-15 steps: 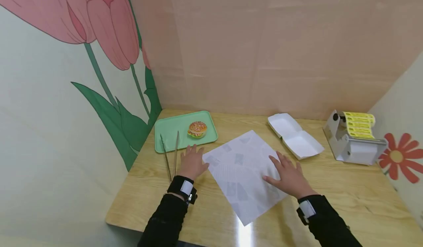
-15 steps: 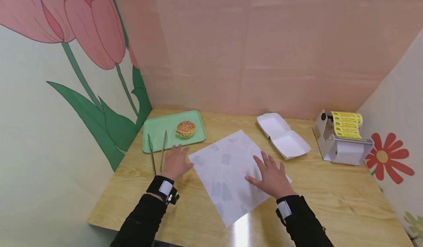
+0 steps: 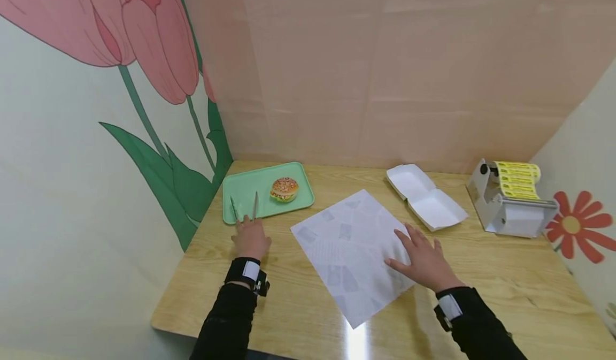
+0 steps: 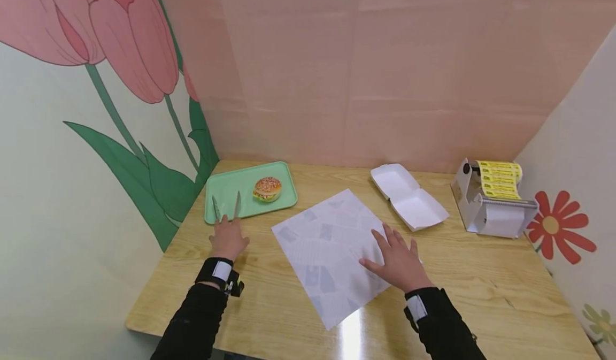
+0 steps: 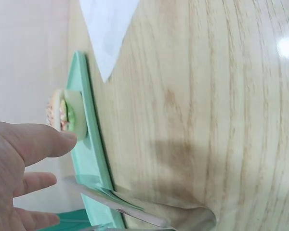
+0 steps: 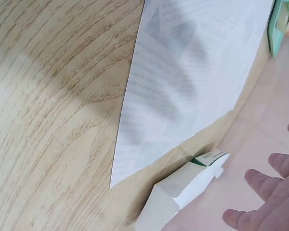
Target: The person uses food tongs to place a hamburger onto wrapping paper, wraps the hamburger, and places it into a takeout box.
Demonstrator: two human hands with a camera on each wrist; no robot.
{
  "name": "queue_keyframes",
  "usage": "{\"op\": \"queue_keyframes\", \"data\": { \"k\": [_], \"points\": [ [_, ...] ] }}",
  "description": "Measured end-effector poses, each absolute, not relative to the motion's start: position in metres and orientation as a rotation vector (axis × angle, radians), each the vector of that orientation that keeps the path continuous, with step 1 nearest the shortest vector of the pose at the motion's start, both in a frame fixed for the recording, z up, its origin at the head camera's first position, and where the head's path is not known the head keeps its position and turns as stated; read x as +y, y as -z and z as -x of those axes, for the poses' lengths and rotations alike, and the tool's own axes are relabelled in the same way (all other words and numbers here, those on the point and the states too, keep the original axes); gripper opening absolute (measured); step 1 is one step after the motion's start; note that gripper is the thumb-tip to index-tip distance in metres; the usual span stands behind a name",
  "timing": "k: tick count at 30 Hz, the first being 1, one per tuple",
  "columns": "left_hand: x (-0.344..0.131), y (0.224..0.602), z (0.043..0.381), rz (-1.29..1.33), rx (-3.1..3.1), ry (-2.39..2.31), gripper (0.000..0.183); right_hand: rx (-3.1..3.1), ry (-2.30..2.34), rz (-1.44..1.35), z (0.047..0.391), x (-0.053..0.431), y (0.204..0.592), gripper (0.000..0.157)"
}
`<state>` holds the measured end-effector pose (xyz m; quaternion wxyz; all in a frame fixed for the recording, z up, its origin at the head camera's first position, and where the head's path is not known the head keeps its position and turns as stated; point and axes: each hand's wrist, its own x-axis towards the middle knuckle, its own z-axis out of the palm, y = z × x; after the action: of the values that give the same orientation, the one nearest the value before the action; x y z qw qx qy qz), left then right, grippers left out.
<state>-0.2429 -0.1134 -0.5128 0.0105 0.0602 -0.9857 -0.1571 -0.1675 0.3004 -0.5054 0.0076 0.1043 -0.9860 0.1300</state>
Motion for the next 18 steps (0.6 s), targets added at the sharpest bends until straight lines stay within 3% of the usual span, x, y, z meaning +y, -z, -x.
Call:
{"op": "queue_keyframes", "data": {
  "k": [10,18],
  "points": [
    [-0.124,0.529,0.243,-0.343,-3.008,0.679,0.066,-3.084,-0.402,-0.303,0.164,0.301,0.506,0.091],
    [-0.129,0.537,0.244,-0.363,-2.960,0.622,0.049,-3.100,-0.427,-0.290,0.162,0.305,0.507,0.090]
  ]
}}
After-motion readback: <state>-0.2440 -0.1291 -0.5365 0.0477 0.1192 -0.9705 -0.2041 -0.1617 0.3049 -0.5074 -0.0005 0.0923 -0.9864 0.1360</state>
